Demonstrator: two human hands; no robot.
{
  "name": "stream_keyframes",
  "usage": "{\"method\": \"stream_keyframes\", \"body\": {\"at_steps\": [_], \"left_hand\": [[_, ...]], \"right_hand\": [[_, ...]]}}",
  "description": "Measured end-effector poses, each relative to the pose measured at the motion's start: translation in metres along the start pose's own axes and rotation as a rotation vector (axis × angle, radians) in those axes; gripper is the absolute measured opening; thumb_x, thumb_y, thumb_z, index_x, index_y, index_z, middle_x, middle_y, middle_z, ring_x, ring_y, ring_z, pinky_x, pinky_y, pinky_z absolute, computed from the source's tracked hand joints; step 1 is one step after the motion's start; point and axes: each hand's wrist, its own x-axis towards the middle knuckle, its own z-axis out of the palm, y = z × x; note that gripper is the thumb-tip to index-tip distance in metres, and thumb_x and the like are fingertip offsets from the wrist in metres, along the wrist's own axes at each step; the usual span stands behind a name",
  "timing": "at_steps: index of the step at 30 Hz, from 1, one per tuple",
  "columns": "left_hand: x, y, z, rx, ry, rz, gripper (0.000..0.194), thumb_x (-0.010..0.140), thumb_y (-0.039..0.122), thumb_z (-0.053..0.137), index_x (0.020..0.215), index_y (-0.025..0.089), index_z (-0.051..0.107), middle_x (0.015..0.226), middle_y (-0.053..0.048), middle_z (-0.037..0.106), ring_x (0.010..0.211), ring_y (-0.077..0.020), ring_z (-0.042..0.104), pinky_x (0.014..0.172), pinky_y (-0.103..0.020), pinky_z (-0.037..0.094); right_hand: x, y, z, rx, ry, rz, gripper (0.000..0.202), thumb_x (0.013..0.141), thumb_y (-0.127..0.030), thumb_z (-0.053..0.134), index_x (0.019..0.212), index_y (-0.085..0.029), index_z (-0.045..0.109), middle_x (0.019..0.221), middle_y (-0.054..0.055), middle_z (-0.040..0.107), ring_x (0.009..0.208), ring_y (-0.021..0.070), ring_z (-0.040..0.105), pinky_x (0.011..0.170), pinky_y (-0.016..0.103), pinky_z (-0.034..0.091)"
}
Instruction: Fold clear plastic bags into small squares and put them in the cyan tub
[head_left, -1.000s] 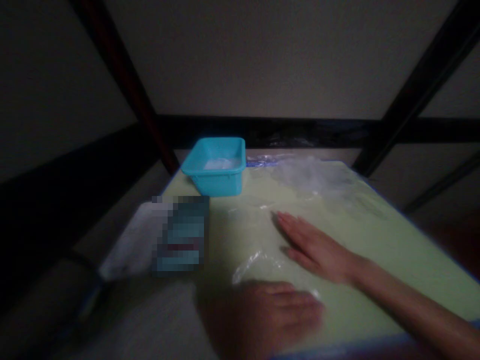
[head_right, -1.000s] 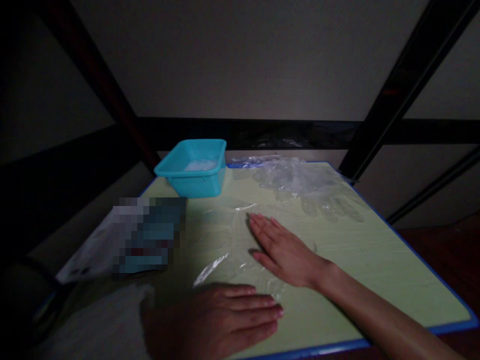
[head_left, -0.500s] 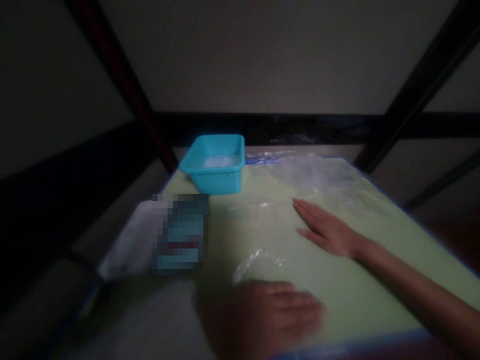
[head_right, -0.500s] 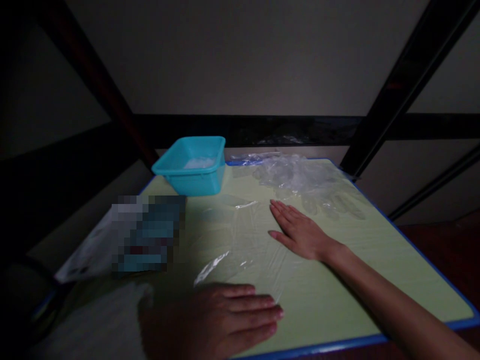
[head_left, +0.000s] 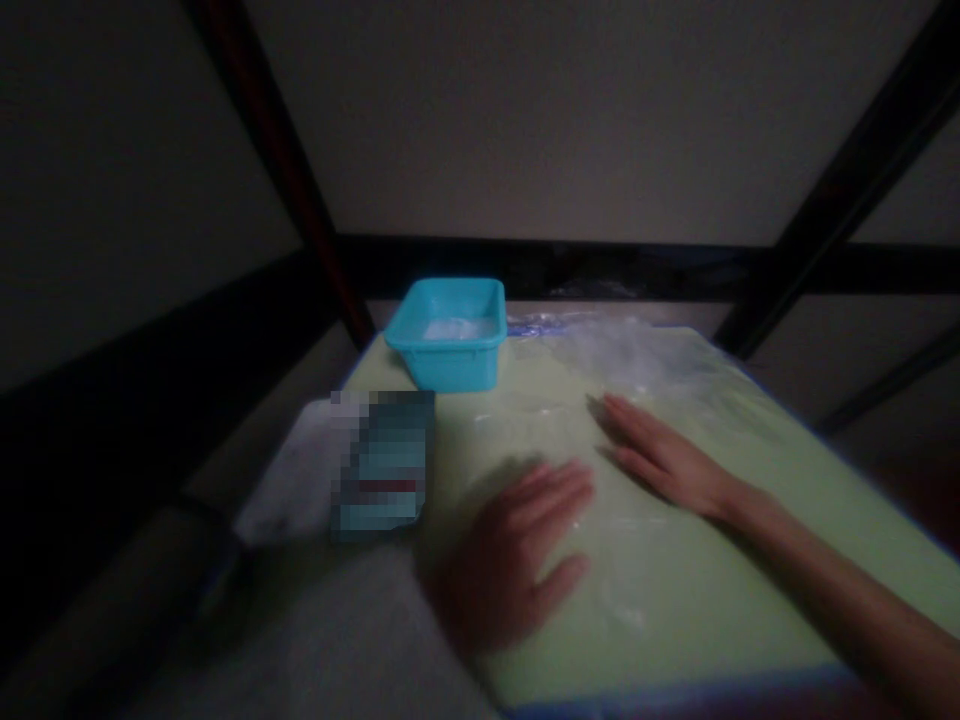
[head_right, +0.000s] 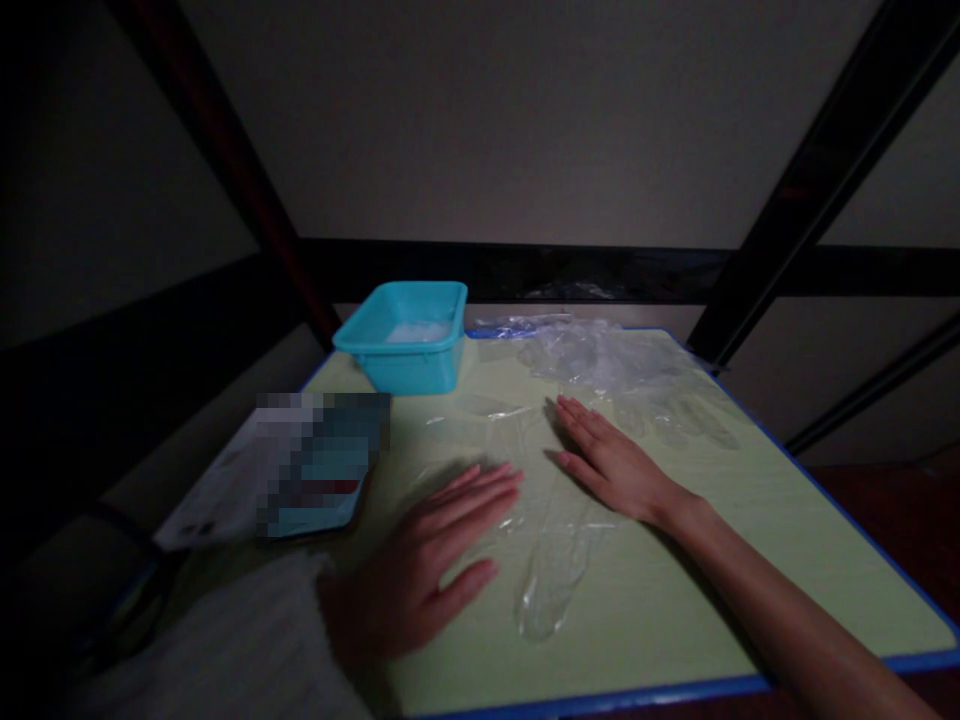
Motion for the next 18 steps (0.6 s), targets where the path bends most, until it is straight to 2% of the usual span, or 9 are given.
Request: {"method": "stream_keyframes", "body": {"at_steps": [2, 5, 8, 12, 14, 18], "left_hand": [[0.005, -0.011, 0.000, 0.121, 0.050, -0.193, 0.049, 0.092, 0.026, 0.040, 0.137, 0.009, 0.037, 0.146, -0.013, 0.037, 0.138, -0.0202, 0.029, 0.115, -0.042, 0.025], [0.008, -0.027, 0.007, 0.221, -0.010, -0.295, 0.058, 0.089, 0.032, 0.046, 0.139, 0.005, 0.032, 0.148, -0.017, 0.030, 0.139, -0.0248, 0.026, 0.114, -0.043, 0.026], [0.008, -0.035, 0.014, 0.272, -0.056, -0.326, 0.064, 0.087, 0.038, 0.049, 0.138, 0.002, 0.033, 0.148, -0.020, 0.030, 0.139, -0.0274, 0.026, 0.114, -0.044, 0.027], [0.007, -0.037, 0.017, 0.260, -0.067, -0.320, 0.060, 0.086, 0.037, 0.049, 0.134, 0.003, 0.038, 0.144, -0.020, 0.038, 0.137, -0.0264, 0.031, 0.114, -0.042, 0.028], [0.007, -0.037, 0.018, 0.264, -0.066, -0.320, 0.060, 0.085, 0.035, 0.050, 0.134, 0.003, 0.038, 0.143, -0.020, 0.039, 0.136, -0.0267, 0.032, 0.113, -0.042, 0.028], [0.006, -0.036, 0.019, 0.321, -0.081, -0.326, 0.067, 0.086, 0.044, 0.047, 0.135, -0.001, 0.035, 0.144, -0.024, 0.034, 0.137, -0.0303, 0.030, 0.113, -0.044, 0.027]], "right_hand": [[0.005, -0.010, -0.002, 0.019, 0.017, -0.003, 0.062, 0.095, -0.049, 0.033, 0.149, -0.021, 0.017, 0.151, 0.008, 0.024, 0.137, 0.0266, 0.026, 0.111, 0.048, 0.028], [0.019, -0.033, 0.000, 0.027, -0.028, -0.049, 0.062, 0.095, -0.048, 0.032, 0.146, -0.013, 0.027, 0.150, 0.013, 0.027, 0.138, 0.0254, 0.026, 0.112, 0.045, 0.027], [0.038, -0.058, 0.009, 0.049, -0.070, -0.136, 0.061, 0.095, -0.045, 0.034, 0.143, -0.006, 0.031, 0.148, 0.017, 0.029, 0.138, 0.0245, 0.025, 0.113, 0.041, 0.025], [0.056, -0.078, 0.028, 0.073, -0.087, -0.230, 0.058, 0.097, -0.039, 0.031, 0.145, -0.006, 0.027, 0.149, 0.017, 0.028, 0.139, 0.0236, 0.024, 0.114, 0.042, 0.023], [0.056, -0.079, 0.035, 0.090, -0.100, -0.234, 0.059, 0.097, -0.039, 0.029, 0.145, -0.005, 0.024, 0.150, 0.017, 0.026, 0.139, 0.0228, 0.022, 0.114, 0.041, 0.024], [0.046, -0.067, 0.039, 0.055, -0.084, -0.209, 0.065, 0.096, -0.047, 0.029, 0.146, -0.006, 0.023, 0.149, 0.018, 0.025, 0.139, 0.0238, 0.022, 0.113, 0.045, 0.024]]}}
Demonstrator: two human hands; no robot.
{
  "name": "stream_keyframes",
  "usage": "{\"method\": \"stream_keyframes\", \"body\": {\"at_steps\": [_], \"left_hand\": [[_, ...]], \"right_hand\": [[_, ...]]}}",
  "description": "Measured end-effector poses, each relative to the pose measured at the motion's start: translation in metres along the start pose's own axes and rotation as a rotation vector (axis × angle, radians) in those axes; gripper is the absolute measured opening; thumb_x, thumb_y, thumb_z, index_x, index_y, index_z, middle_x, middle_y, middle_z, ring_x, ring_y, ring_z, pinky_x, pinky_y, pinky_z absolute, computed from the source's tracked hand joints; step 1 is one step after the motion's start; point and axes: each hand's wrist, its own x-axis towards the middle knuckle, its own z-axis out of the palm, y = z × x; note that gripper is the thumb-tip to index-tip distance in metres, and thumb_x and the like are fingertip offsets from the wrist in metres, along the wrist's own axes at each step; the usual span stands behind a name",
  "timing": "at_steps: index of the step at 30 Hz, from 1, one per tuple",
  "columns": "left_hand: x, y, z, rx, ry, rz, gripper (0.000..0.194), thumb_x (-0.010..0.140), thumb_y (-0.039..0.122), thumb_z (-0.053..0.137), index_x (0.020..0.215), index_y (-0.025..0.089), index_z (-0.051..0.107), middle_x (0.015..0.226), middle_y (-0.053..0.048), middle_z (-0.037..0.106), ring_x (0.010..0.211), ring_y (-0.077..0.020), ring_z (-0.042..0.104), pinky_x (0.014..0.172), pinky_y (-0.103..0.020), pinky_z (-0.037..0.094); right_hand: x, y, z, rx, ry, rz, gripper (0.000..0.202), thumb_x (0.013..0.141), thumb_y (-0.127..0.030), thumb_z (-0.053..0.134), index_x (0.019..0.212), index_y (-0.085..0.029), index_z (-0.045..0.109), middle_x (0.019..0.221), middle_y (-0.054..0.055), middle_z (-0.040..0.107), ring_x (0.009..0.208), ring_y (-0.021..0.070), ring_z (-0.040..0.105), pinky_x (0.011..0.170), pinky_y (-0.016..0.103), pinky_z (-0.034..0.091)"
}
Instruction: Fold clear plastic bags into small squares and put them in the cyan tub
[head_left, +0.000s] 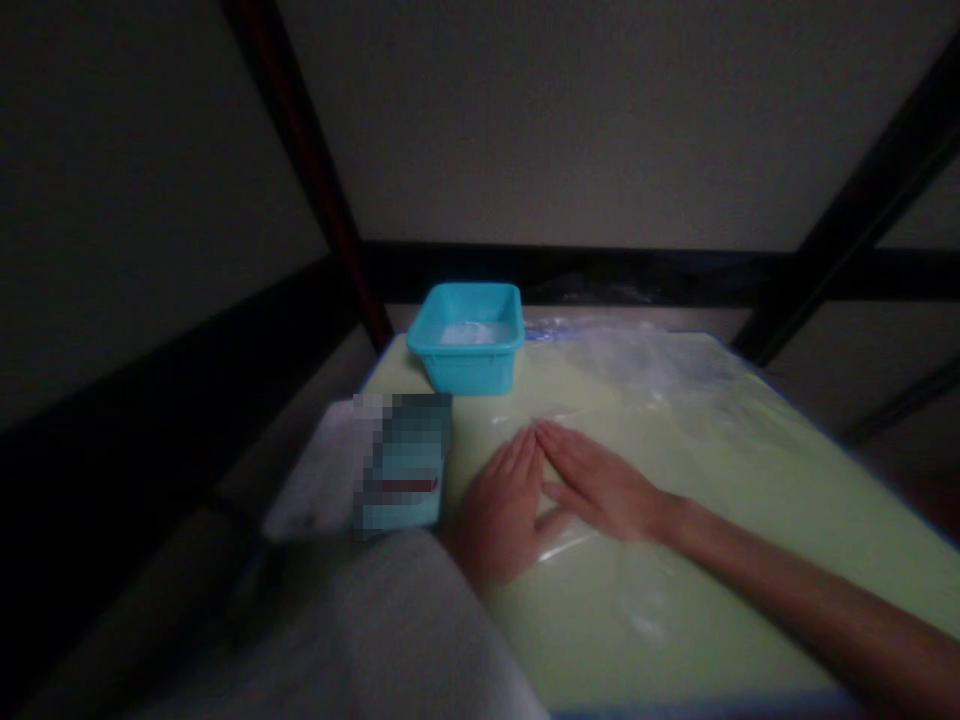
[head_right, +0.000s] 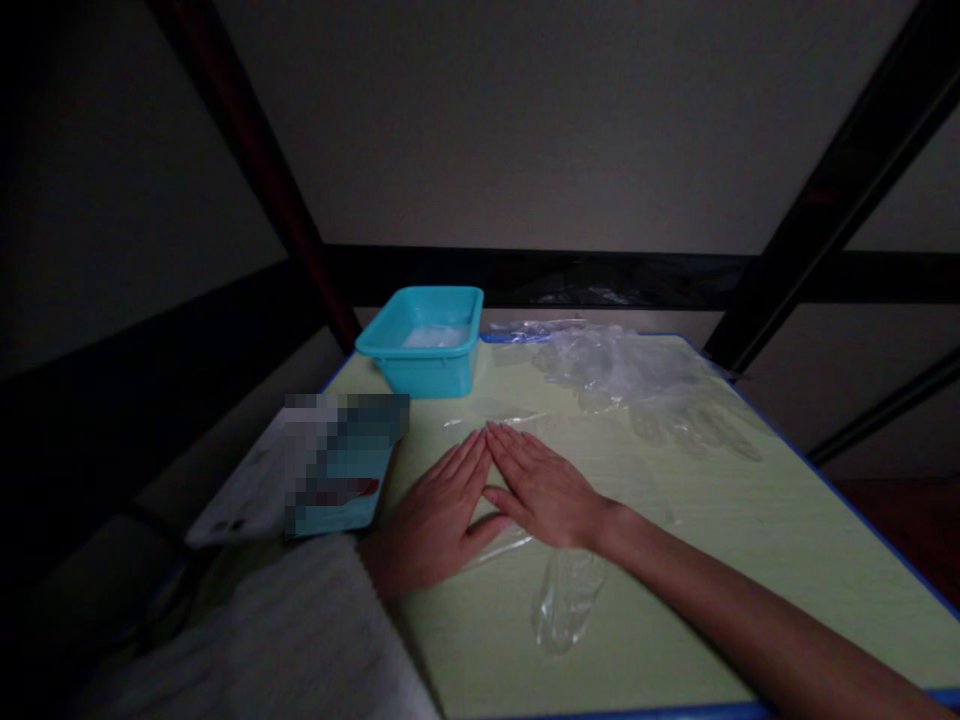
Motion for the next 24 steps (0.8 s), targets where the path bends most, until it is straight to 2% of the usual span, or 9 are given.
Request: {"method": "stream_keyframes", "body": {"at_steps": [3, 9, 13, 20, 24], "left_hand": [[-0.002, -0.001, 0.001, 0.038, -0.022, 0.010, 0.072, 0.085, 0.048, 0.048, 0.135, -0.002, 0.034, 0.146, -0.026, 0.031, 0.137, -0.0322, 0.027, 0.112, -0.045, 0.028], [-0.002, -0.002, -0.001, 0.046, -0.065, -0.001, 0.074, 0.085, 0.049, 0.049, 0.136, -0.001, 0.032, 0.147, -0.026, 0.028, 0.138, -0.0324, 0.025, 0.113, -0.045, 0.026], [-0.001, 0.000, -0.002, 0.042, -0.082, -0.012, 0.075, 0.084, 0.049, 0.051, 0.136, -0.002, 0.032, 0.147, -0.026, 0.026, 0.138, -0.0324, 0.023, 0.113, -0.045, 0.026], [-0.003, -0.005, 0.001, -0.031, -0.022, -0.004, 0.074, 0.083, 0.047, 0.052, 0.137, 0.002, 0.030, 0.148, -0.023, 0.028, 0.139, -0.0299, 0.023, 0.113, -0.045, 0.027], [0.000, -0.005, 0.000, -0.111, 0.023, -0.081, 0.077, 0.082, 0.047, 0.054, 0.139, 0.002, 0.028, 0.149, -0.023, 0.026, 0.139, -0.0300, 0.024, 0.112, -0.044, 0.029]], "right_hand": [[-0.013, 0.012, -0.004, -0.056, 0.001, 0.027, 0.066, 0.096, -0.050, 0.027, 0.146, -0.006, 0.023, 0.149, 0.018, 0.026, 0.139, 0.0250, 0.021, 0.113, 0.047, 0.024], [-0.035, 0.039, -0.011, -0.119, 0.041, 0.127, 0.065, 0.095, -0.050, 0.030, 0.149, -0.019, 0.011, 0.151, 0.011, 0.022, 0.138, 0.0248, 0.023, 0.112, 0.047, 0.026], [-0.045, 0.051, -0.015, -0.146, 0.040, 0.172, 0.064, 0.095, -0.052, 0.028, 0.149, -0.019, 0.014, 0.150, 0.011, 0.025, 0.138, 0.0250, 0.024, 0.112, 0.047, 0.027], [-0.054, 0.066, -0.018, -0.166, 0.045, 0.247, 0.065, 0.095, -0.053, 0.028, 0.148, -0.017, 0.021, 0.149, 0.013, 0.027, 0.137, 0.0266, 0.026, 0.111, 0.049, 0.028], [-0.055, 0.063, -0.023, -0.115, 0.064, 0.223, 0.065, 0.094, -0.053, 0.031, 0.148, -0.019, 0.019, 0.150, 0.012, 0.026, 0.137, 0.0265, 0.027, 0.110, 0.049, 0.029]]}}
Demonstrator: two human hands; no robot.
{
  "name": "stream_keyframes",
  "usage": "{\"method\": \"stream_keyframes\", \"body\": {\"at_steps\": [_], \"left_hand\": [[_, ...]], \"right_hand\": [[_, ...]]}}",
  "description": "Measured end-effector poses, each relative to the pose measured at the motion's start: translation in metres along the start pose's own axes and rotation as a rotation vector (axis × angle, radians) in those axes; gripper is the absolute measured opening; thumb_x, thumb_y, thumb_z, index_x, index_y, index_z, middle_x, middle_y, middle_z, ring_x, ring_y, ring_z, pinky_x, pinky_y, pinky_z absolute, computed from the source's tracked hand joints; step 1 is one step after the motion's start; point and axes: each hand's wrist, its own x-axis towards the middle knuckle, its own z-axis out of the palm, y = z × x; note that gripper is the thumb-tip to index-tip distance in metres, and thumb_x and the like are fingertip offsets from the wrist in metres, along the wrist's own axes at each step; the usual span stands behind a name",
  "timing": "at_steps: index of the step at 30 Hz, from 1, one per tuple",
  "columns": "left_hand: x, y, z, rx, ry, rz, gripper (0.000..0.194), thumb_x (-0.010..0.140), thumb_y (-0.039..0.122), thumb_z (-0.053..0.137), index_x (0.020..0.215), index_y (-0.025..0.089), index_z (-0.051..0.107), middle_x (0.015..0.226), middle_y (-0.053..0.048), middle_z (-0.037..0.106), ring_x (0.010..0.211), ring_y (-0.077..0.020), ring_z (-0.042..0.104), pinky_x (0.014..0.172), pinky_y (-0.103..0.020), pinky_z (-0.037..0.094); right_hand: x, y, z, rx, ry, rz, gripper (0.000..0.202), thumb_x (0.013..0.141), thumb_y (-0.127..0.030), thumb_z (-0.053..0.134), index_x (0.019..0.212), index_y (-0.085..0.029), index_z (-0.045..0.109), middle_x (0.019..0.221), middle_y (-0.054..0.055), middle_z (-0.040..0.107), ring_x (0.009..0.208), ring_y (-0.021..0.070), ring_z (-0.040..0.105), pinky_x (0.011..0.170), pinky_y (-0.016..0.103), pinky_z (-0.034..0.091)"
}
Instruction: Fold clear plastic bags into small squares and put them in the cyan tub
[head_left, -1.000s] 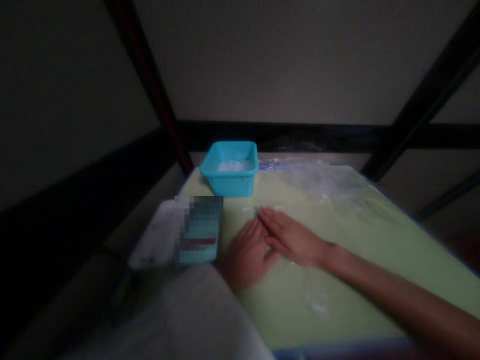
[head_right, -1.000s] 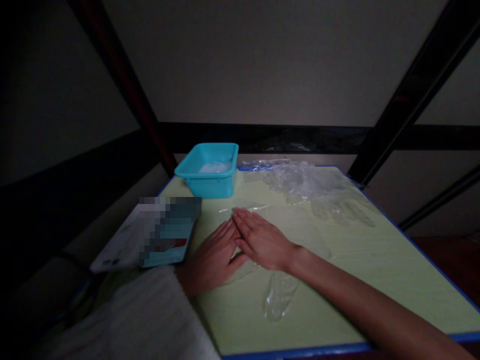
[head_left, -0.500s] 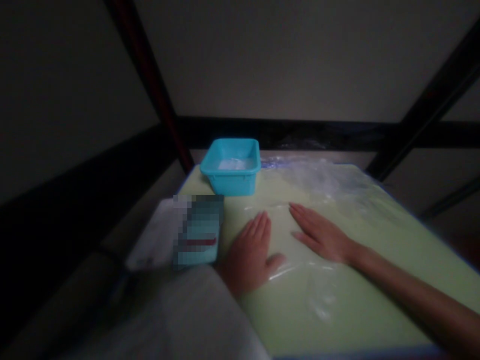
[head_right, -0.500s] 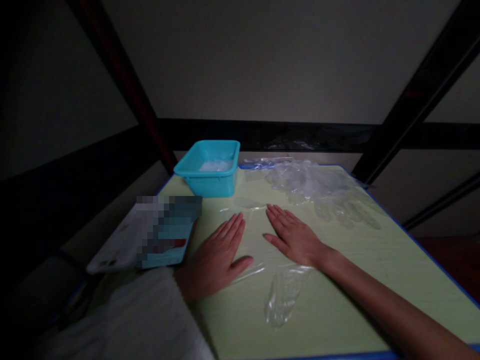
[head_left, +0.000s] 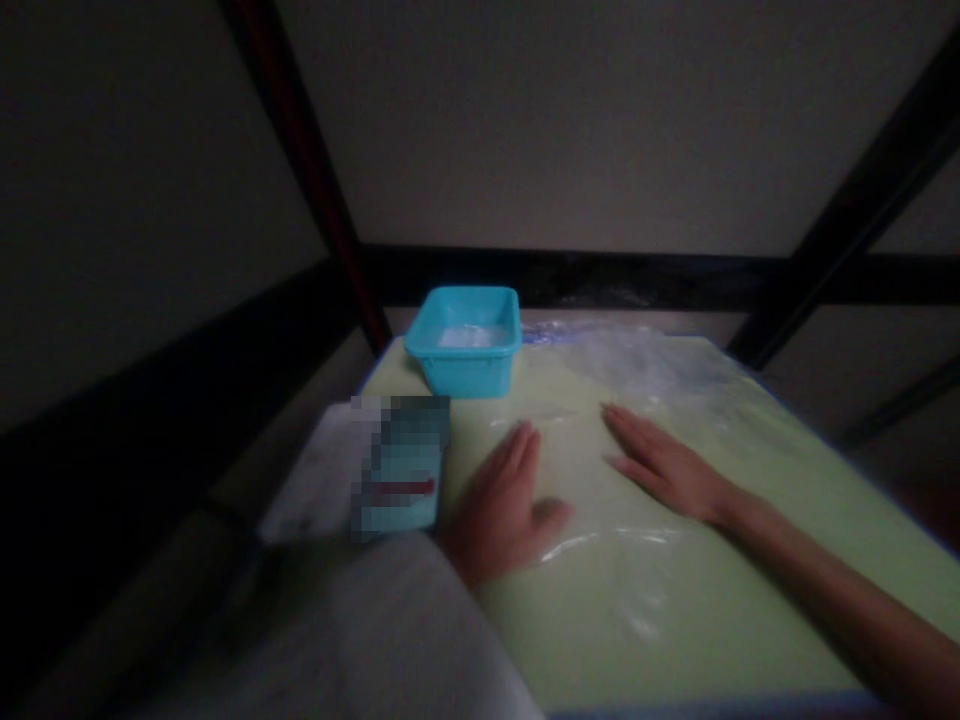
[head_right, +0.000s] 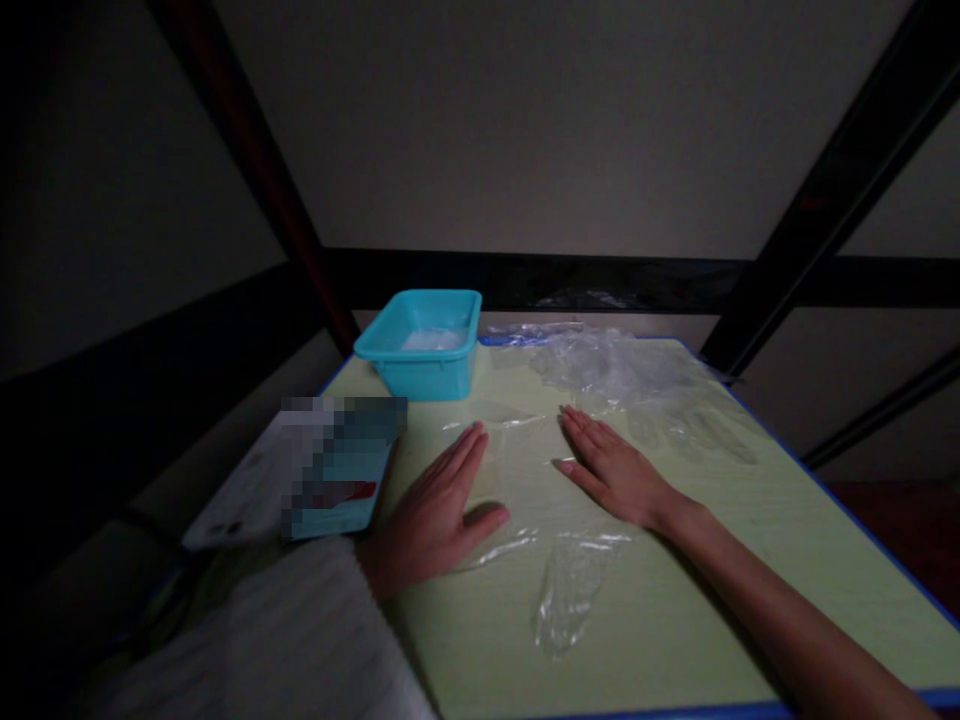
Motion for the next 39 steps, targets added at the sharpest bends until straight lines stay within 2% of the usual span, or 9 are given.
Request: {"method": "stream_keyframes", "body": {"at_steps": [4, 8, 11, 14, 18, 25, 30, 35, 39], "left_hand": [[0.011, 0.003, -0.002, 0.038, 0.081, -0.018, 0.069, 0.087, 0.044, 0.048, 0.139, 0.001, 0.030, 0.149, -0.022, 0.026, 0.139, -0.0294, 0.024, 0.114, -0.045, 0.025], [0.029, -0.002, 0.004, 0.082, 0.096, -0.031, 0.059, 0.093, 0.039, 0.039, 0.136, 0.001, 0.033, 0.147, -0.022, 0.031, 0.137, -0.0278, 0.030, 0.112, -0.043, 0.029], [0.041, -0.011, 0.009, 0.105, 0.082, -0.009, 0.060, 0.094, 0.041, 0.035, 0.137, 0.000, 0.032, 0.145, -0.022, 0.034, 0.135, -0.0269, 0.034, 0.111, -0.040, 0.030], [0.045, -0.018, 0.014, 0.127, 0.071, -0.003, 0.060, 0.095, 0.043, 0.032, 0.137, 0.001, 0.031, 0.143, -0.021, 0.039, 0.133, -0.0267, 0.038, 0.110, -0.041, 0.030], [0.043, -0.019, 0.016, 0.159, 0.039, -0.042, 0.064, 0.095, 0.048, 0.030, 0.138, 0.000, 0.030, 0.144, -0.021, 0.036, 0.134, -0.0279, 0.036, 0.111, -0.043, 0.028], [0.043, -0.013, 0.013, 0.232, -0.017, -0.071, 0.070, 0.094, 0.054, 0.028, 0.140, 0.001, 0.029, 0.147, -0.019, 0.031, 0.137, -0.0273, 0.031, 0.112, -0.042, 0.025], [0.043, -0.013, 0.010, 0.254, -0.074, -0.071, 0.069, 0.095, 0.051, 0.026, 0.141, -0.001, 0.025, 0.148, -0.020, 0.028, 0.138, -0.0264, 0.027, 0.114, -0.041, 0.022], [0.043, -0.016, 0.011, 0.242, -0.078, -0.057, 0.069, 0.095, 0.051, 0.025, 0.141, -0.001, 0.024, 0.149, -0.020, 0.027, 0.139, -0.0266, 0.026, 0.114, -0.042, 0.022], [0.043, -0.017, 0.013, 0.216, -0.069, -0.062, 0.068, 0.095, 0.050, 0.027, 0.140, -0.001, 0.025, 0.149, -0.021, 0.027, 0.139, -0.0274, 0.025, 0.114, -0.042, 0.021]], "right_hand": [[0.012, -0.015, -0.003, 0.039, -0.004, -0.028, 0.062, 0.095, -0.051, 0.031, 0.146, -0.016, 0.026, 0.149, 0.013, 0.030, 0.136, 0.0259, 0.030, 0.110, 0.047, 0.029], [0.043, -0.034, 0.009, 0.066, -0.029, -0.118, 0.062, 0.095, -0.048, 0.030, 0.143, -0.007, 0.033, 0.146, 0.018, 0.034, 0.136, 0.0270, 0.031, 0.111, 0.047, 0.028], [0.064, -0.044, 0.021, 0.123, -0.027, -0.189, 0.060, 0.096, -0.045, 0.030, 0.145, -0.011, 0.027, 0.147, 0.017, 0.033, 0.136, 0.0260, 0.030, 0.110, 0.048, 0.029], [0.072, -0.048, 0.029, 0.146, -0.040, -0.219, 0.060, 0.096, -0.043, 0.029, 0.146, -0.010, 0.024, 0.148, 0.017, 0.031, 0.137, 0.0246, 0.028, 0.110, 0.047, 0.029], [0.070, -0.045, 0.033, 0.118, -0.050, -0.213, 0.061, 0.096, -0.043, 0.028, 0.144, -0.006, 0.027, 0.148, 0.019, 0.030, 0.138, 0.0253, 0.026, 0.111, 0.046, 0.027], [0.062, -0.033, 0.034, 0.046, -0.038, -0.198, 0.062, 0.096, -0.046, 0.025, 0.147, -0.010, 0.021, 0.148, 0.016, 0.030, 0.137, 0.0252, 0.027, 0.111, 0.046, 0.028], [0.042, -0.009, 0.024, -0.030, -0.025, -0.122, 0.061, 0.096, -0.049, 0.021, 0.147, -0.015, 0.024, 0.148, 0.012, 0.031, 0.136, 0.0252, 0.028, 0.111, 0.047, 0.029], [0.017, 0.022, 0.010, -0.059, -0.014, -0.030, 0.061, 0.095, -0.051, 0.024, 0.147, -0.019, 0.022, 0.148, 0.009, 0.031, 0.135, 0.0273, 0.029, 0.110, 0.049, 0.031], [0.007, 0.033, 0.005, -0.065, -0.011, 0.026, 0.062, 0.095, -0.052, 0.023, 0.146, -0.018, 0.026, 0.147, 0.010, 0.032, 0.135, 0.0278, 0.029, 0.109, 0.050, 0.031]]}}
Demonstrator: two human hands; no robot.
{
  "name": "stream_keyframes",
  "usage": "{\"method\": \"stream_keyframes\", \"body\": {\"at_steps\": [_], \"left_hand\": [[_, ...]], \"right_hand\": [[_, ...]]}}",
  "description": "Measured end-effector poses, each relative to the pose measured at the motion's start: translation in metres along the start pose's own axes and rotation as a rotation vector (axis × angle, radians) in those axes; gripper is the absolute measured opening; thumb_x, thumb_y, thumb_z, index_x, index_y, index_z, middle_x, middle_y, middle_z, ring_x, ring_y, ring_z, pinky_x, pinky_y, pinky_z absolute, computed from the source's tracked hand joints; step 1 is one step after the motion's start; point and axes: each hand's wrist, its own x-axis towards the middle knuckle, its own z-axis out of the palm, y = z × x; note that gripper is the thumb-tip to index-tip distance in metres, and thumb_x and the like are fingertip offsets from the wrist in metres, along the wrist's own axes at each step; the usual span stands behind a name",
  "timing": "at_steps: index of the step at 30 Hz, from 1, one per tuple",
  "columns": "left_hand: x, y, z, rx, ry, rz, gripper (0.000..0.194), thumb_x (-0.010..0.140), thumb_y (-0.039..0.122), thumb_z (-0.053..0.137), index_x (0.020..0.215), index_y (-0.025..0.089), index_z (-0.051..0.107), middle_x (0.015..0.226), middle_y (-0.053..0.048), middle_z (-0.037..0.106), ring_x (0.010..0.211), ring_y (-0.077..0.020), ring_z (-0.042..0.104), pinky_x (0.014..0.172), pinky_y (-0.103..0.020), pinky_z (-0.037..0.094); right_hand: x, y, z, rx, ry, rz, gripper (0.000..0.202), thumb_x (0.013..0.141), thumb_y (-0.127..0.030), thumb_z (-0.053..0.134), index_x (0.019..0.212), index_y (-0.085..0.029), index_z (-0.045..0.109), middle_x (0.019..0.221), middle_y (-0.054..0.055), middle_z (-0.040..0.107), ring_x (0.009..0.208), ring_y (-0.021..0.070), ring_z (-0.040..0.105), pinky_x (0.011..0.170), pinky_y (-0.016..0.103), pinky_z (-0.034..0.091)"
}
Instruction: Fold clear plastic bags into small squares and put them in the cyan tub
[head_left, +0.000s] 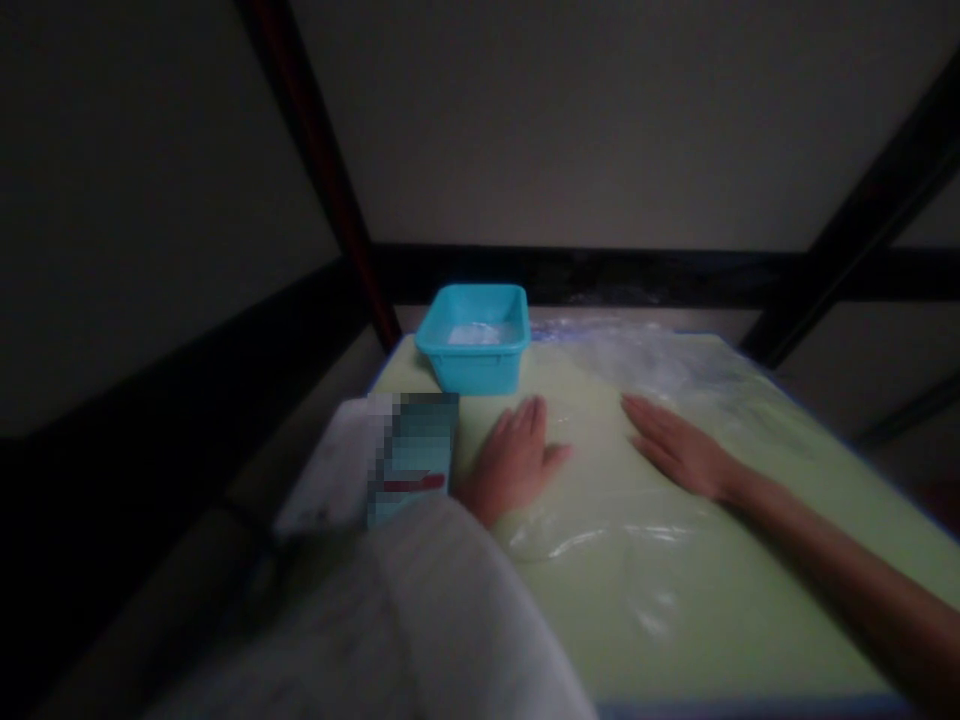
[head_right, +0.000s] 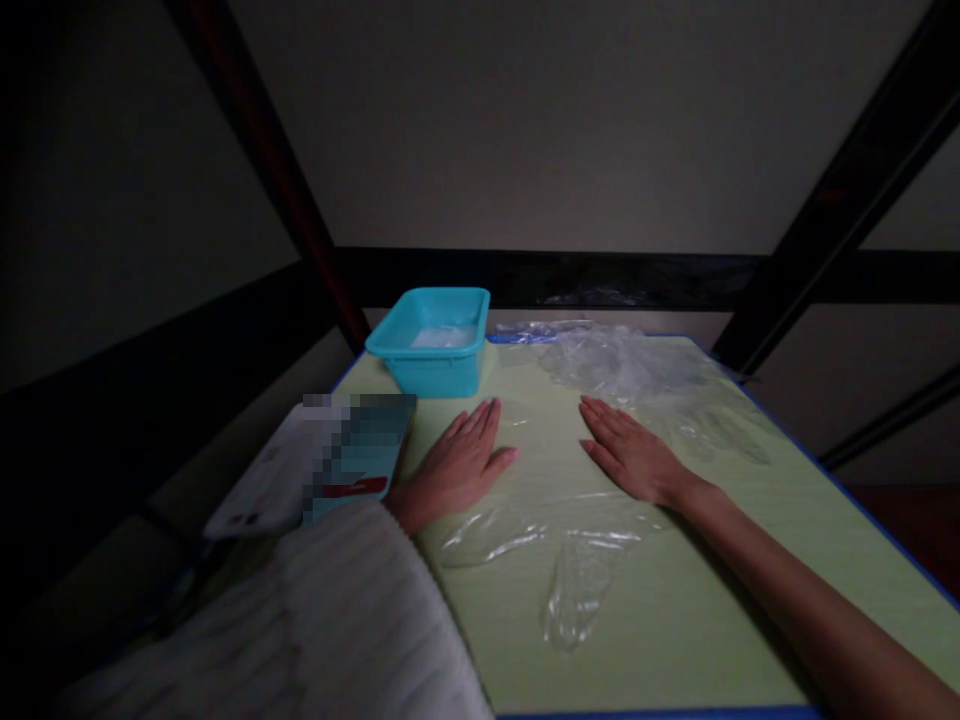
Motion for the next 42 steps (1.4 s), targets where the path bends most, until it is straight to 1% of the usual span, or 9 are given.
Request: {"method": "stream_keyframes", "body": {"at_steps": [7, 10, 12, 16, 21, 24, 28, 34, 42], "left_hand": [[0.006, -0.005, 0.004, -0.129, 0.084, -0.069, 0.063, 0.095, 0.046, 0.030, 0.139, 0.001, 0.026, 0.145, -0.022, 0.033, 0.136, -0.0266, 0.033, 0.112, -0.041, 0.026], [0.008, -0.006, 0.001, -0.195, 0.159, -0.140, 0.061, 0.095, 0.043, 0.032, 0.138, 0.000, 0.028, 0.145, -0.024, 0.032, 0.136, -0.0286, 0.031, 0.112, -0.043, 0.026], [0.005, -0.001, -0.004, -0.237, 0.215, -0.098, 0.057, 0.094, 0.039, 0.034, 0.138, 0.003, 0.029, 0.147, -0.022, 0.031, 0.138, -0.0276, 0.027, 0.113, -0.045, 0.024], [-0.019, 0.018, -0.019, -0.295, 0.196, 0.240, 0.053, 0.093, 0.035, 0.039, 0.139, 0.011, 0.032, 0.150, -0.015, 0.028, 0.141, -0.0227, 0.021, 0.115, -0.043, 0.023], [-0.055, 0.040, -0.036, -0.336, -0.074, 0.735, 0.067, 0.090, 0.051, 0.042, 0.143, 0.013, 0.027, 0.151, -0.011, 0.027, 0.141, -0.0223, 0.019, 0.117, -0.041, 0.017], [-0.067, 0.044, -0.041, -0.366, -0.162, 0.891, 0.061, 0.093, 0.051, 0.035, 0.142, 0.015, 0.030, 0.150, -0.008, 0.029, 0.140, -0.0218, 0.023, 0.116, -0.042, 0.017], [-0.074, 0.046, -0.046, -0.363, -0.257, 0.869, 0.049, 0.096, 0.042, 0.031, 0.138, 0.018, 0.037, 0.146, -0.004, 0.038, 0.136, -0.0218, 0.032, 0.115, -0.044, 0.020], [-0.079, 0.047, -0.052, -0.332, -0.385, 0.779, 0.052, 0.095, 0.045, 0.030, 0.143, 0.025, 0.026, 0.151, 0.002, 0.025, 0.141, -0.0244, 0.021, 0.115, -0.054, 0.008], [-0.078, 0.047, -0.053, -0.372, -0.383, 0.773, 0.051, 0.094, 0.040, 0.040, 0.143, 0.028, 0.028, 0.149, 0.002, 0.029, 0.140, -0.0267, 0.021, 0.113, -0.059, 0.010]], "right_hand": [[0.001, -0.006, -0.001, 0.015, -0.002, 0.028, 0.064, 0.095, -0.052, 0.019, 0.144, -0.012, 0.032, 0.148, 0.013, 0.030, 0.135, 0.0276, 0.029, 0.109, 0.051, 0.029], [0.001, -0.008, -0.003, 0.021, -0.001, 0.044, 0.065, 0.095, -0.051, 0.019, 0.143, -0.010, 0.034, 0.147, 0.014, 0.031, 0.136, 0.0272, 0.028, 0.110, 0.050, 0.028], [0.002, -0.009, -0.004, 0.020, -0.012, 0.042, 0.065, 0.096, -0.050, 0.019, 0.142, -0.007, 0.034, 0.147, 0.015, 0.031, 0.136, 0.0276, 0.028, 0.111, 0.049, 0.027], [0.002, -0.012, -0.007, 0.020, -0.030, 0.032, 0.066, 0.096, -0.048, 0.019, 0.141, -0.003, 0.034, 0.147, 0.018, 0.030, 0.136, 0.0280, 0.029, 0.111, 0.047, 0.027], [0.003, -0.014, -0.009, 0.031, -0.016, 0.032, 0.065, 0.096, -0.048, 0.021, 0.140, -0.003, 0.037, 0.146, 0.018, 0.033, 0.135, 0.0279, 0.030, 0.111, 0.047, 0.028], [0.003, -0.013, -0.008, 0.036, -0.010, 0.023, 0.064, 0.096, -0.048, 0.021, 0.141, -0.005, 0.036, 0.146, 0.017, 0.033, 0.136, 0.0274, 0.030, 0.111, 0.047, 0.028], [0.002, -0.012, -0.008, 0.038, -0.018, 0.022, 0.064, 0.096, -0.048, 0.021, 0.141, -0.004, 0.035, 0.146, 0.018, 0.032, 0.136, 0.0279, 0.030, 0.111, 0.047, 0.027], [0.001, -0.012, -0.009, 0.042, -0.016, 0.007, 0.063, 0.096, -0.049, 0.023, 0.142, -0.008, 0.035, 0.147, 0.016, 0.033, 0.136, 0.0285, 0.030, 0.111, 0.049, 0.027], [0.002, -0.009, -0.008, 0.052, -0.005, -0.002, 0.060, 0.096, -0.048, 0.026, 0.143, -0.011, 0.033, 0.147, 0.015, 0.033, 0.136, 0.0277, 0.030, 0.111, 0.049, 0.028]]}}
